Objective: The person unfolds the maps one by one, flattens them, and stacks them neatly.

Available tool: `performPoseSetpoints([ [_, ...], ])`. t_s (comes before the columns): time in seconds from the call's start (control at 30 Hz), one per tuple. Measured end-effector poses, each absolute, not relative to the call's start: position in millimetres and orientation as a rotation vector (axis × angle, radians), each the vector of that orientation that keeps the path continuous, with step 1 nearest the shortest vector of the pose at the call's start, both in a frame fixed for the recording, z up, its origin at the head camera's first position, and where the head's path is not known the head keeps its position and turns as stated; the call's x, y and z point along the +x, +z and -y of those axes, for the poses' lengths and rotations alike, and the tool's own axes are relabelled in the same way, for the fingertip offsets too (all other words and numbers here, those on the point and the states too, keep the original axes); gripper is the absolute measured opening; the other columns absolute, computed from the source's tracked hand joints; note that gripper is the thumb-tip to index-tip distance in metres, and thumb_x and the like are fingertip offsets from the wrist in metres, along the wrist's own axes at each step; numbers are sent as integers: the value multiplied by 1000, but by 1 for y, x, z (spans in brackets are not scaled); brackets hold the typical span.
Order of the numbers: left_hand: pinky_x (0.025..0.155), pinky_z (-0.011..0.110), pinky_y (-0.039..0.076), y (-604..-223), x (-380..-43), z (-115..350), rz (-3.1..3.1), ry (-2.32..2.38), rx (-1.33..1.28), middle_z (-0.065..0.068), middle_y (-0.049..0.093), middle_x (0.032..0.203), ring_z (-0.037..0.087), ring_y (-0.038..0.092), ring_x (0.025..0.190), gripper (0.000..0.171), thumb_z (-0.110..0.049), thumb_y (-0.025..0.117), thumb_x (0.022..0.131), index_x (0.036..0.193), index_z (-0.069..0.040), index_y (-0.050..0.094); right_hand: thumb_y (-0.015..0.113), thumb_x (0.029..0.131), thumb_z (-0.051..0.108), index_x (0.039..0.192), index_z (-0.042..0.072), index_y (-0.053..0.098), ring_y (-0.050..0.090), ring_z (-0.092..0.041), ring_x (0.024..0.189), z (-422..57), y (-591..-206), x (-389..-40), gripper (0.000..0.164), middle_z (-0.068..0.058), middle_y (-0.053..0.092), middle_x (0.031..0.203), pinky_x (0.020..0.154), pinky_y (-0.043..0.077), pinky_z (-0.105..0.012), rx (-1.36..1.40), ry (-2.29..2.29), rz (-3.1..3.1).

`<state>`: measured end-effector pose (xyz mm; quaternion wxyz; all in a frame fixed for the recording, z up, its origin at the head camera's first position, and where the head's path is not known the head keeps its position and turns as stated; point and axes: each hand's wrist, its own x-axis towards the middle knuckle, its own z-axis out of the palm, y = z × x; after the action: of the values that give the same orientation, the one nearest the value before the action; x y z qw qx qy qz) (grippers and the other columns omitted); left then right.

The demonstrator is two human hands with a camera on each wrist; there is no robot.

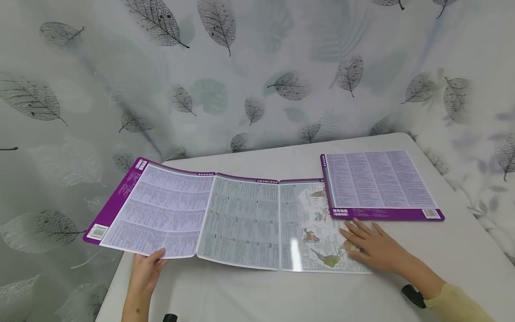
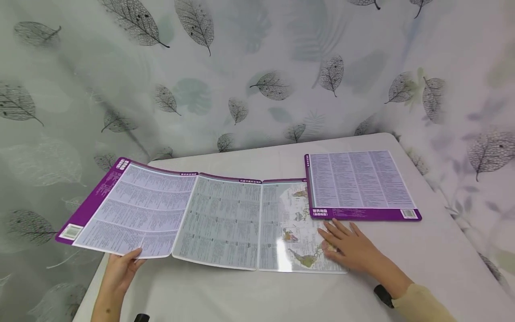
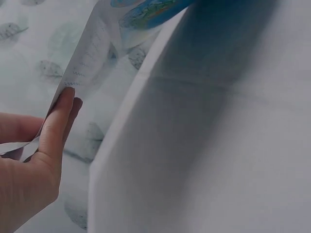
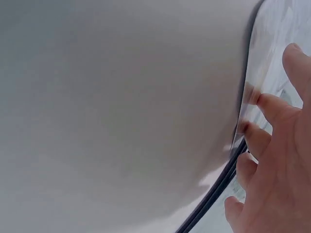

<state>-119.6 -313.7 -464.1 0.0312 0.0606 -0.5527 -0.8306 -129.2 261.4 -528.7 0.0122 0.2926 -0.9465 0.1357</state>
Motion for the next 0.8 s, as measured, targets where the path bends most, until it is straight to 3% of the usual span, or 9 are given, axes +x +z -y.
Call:
performPoseSetpoints([
  [0.23,79,27,51,-499,-111,307,1771,-2533,538,-5,66,96,13,65,87,39,17,40,90,118,-9,42,51,92,48,145,17,37,20,-34,136,-277,-530,-128,63,-18,36,144,107,5,-57,818,384,3022],
  [0.47,85,32,49,-522,-114,293,1853,-2457,742,-8,65,93,11,64,86,47,16,40,90,134,7,27,48,94,48,148,24,31,9,-38,137,-292,-527,-125,61,-20,37,142,105,-6,-59,718,386,3133],
  [0.8,85,34,49,-529,-113,291,1819,-2454,913,-4,66,88,11,65,82,46,9,49,91,133,7,31,47,95,47,148,28,29,10,-43,136,-298,-524,-134,60,-21,35,143,104,-7,-61,701,455,3169],
])
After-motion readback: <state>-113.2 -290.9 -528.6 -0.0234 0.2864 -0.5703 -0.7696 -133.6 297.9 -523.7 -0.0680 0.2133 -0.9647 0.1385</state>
